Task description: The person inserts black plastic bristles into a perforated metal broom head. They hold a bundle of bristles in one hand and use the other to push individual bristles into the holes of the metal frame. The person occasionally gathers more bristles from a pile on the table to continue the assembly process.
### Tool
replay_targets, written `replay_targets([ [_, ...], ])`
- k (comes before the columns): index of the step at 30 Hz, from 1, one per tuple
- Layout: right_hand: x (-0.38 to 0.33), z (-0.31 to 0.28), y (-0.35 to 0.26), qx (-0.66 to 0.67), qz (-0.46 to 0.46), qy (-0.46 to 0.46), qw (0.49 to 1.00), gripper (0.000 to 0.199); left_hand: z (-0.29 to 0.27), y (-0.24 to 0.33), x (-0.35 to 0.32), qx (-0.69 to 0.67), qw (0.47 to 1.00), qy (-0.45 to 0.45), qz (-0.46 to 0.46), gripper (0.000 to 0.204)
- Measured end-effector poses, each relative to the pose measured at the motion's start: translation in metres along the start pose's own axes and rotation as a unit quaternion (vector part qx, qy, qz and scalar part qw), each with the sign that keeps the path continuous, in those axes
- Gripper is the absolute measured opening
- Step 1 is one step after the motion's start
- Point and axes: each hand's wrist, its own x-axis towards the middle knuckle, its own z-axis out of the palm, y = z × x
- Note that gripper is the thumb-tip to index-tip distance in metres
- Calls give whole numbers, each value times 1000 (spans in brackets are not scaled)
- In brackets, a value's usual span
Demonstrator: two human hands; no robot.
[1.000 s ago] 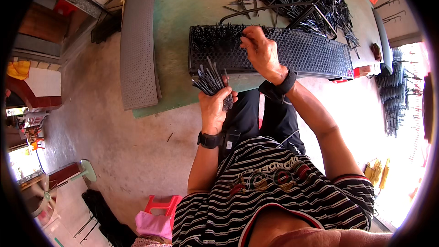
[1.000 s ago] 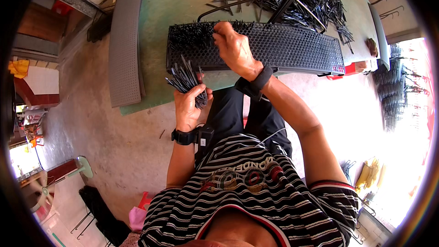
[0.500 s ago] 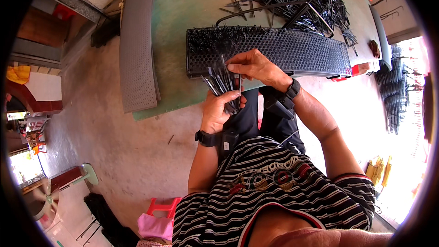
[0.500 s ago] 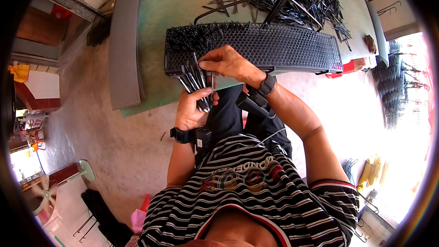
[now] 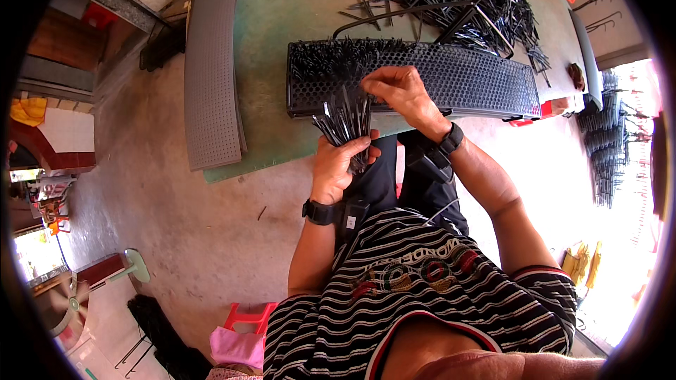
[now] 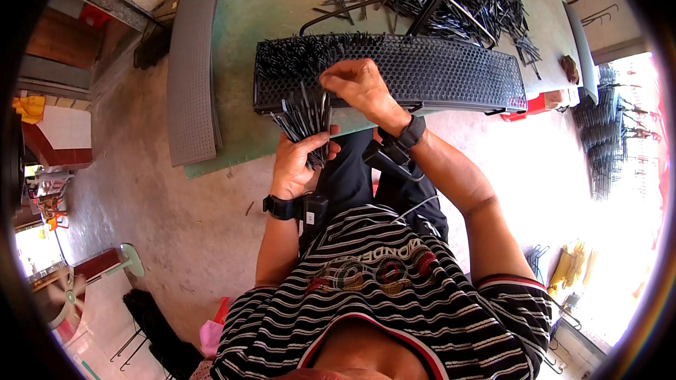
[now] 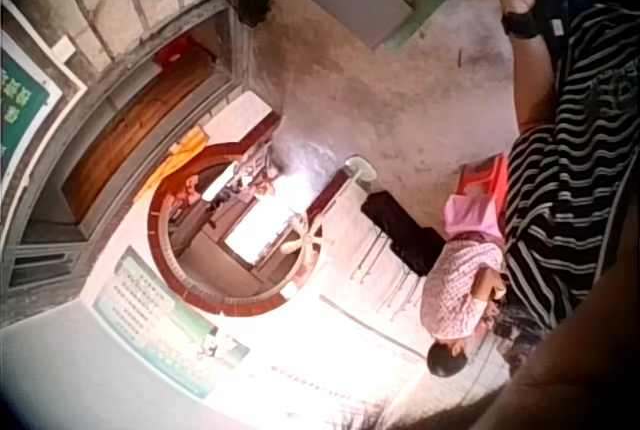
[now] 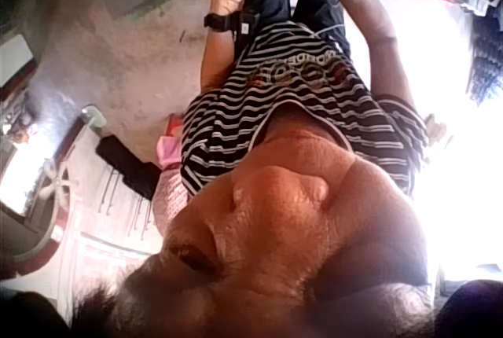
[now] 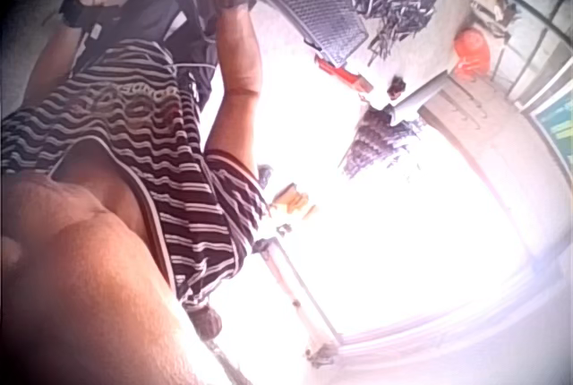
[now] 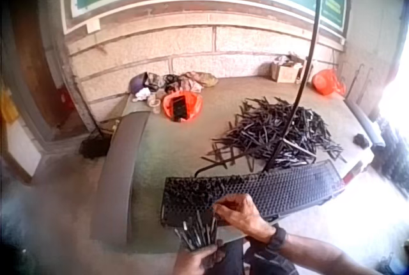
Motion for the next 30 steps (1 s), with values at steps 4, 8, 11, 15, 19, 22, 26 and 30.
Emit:
replay_targets([
  [4, 3, 1, -3, 15, 9, 18, 1000, 17, -1, -1, 0, 22, 999, 24, 8, 19],
  [8, 8, 3, 1, 163, -48, 108, 979, 17, -3, 0, -1, 48, 998, 37, 15, 21],
  [11, 12, -14, -8, 207, -21, 119, 971, 19, -14, -4, 0, 24, 999, 32, -6, 27],
  [15, 4, -13, -5, 265, 146, -147, 942, 18, -10, -3, 1, -104, 994, 30, -26, 28],
  [19, -3, -3, -2, 223, 116, -151, 956, 20, 0, -1, 5, -75, 997, 14, -2, 26],
  [22, -3, -3, 0, 206, 126, -122, 963, 22, -1, -3, 5, -52, 997, 51, 27, 26],
  [26, -5, -3, 2, 134, 113, -98, 980, 23, 3, -5, 4, -2, 994, 88, 60, 26],
  [30, -9, 1, -3, 134, 124, -42, 982, 21, 3, -6, 4, 48, 991, 102, 71, 27],
])
